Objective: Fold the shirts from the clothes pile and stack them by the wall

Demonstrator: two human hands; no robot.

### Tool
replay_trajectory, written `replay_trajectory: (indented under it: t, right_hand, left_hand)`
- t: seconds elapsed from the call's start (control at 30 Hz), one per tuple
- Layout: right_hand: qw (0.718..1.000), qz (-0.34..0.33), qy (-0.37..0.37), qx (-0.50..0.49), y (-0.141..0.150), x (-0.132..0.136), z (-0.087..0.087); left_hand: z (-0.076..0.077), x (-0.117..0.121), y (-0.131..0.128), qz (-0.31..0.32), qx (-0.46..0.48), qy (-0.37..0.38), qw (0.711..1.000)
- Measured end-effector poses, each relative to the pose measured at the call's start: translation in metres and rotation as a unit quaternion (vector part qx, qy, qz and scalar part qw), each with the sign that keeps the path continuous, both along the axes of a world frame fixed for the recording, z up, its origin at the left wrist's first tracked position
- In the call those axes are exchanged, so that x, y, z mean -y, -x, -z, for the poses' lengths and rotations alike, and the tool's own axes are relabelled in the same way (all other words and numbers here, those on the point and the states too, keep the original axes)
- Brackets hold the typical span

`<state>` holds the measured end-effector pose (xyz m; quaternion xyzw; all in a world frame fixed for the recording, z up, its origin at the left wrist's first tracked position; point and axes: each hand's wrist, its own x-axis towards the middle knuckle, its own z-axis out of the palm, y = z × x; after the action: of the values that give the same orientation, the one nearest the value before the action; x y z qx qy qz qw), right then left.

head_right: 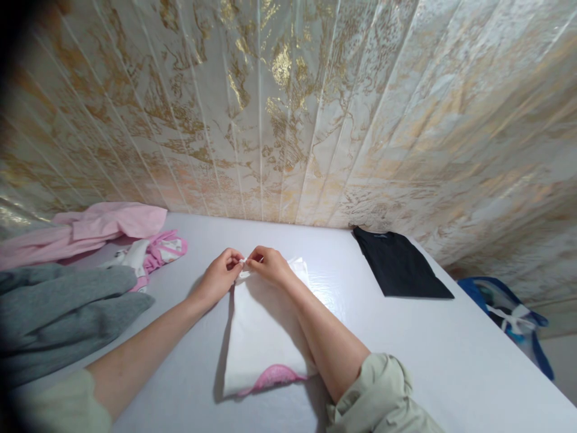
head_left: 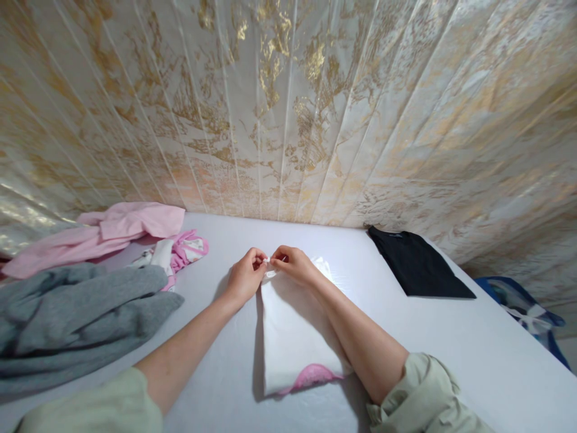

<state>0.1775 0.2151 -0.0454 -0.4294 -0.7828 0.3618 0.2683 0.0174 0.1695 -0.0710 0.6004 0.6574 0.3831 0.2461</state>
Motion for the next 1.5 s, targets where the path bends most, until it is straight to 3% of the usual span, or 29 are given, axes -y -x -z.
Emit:
replay_trajectory:
  t: [0.33,0.6,0.93,1.1,1.5]
  right_hand:
    - [0.999,0.026,-0.036,0.016,0.005,0.004,0.002]
    - [1.000,0.001,-0.029,-0.007,0.004,0.001,0.003]
    - [0.986,0.041,-0.133,0.095,0.008,0.009,-0.002]
    - [0.991,-0.015,-0.105,0.077,0.007,0.006,-0.002]
    - [0.997,0.017,-0.069,0.001,0.006,0.003,0.005]
  left_hand:
    - [-0.004,0.002,0.003,0.025,-0.013,-0.014,0.999]
    - [-0.005,0.002,0.001,0.027,0.066,-0.025,0.997]
    - [-0.004,-0.002,-0.003,0.030,0.080,-0.082,0.993]
    - [-0.005,-0.001,-0.001,0.022,0.056,-0.096,0.994]
    - [-0.003,-0.008,0.002,0.027,0.155,-0.047,0.986]
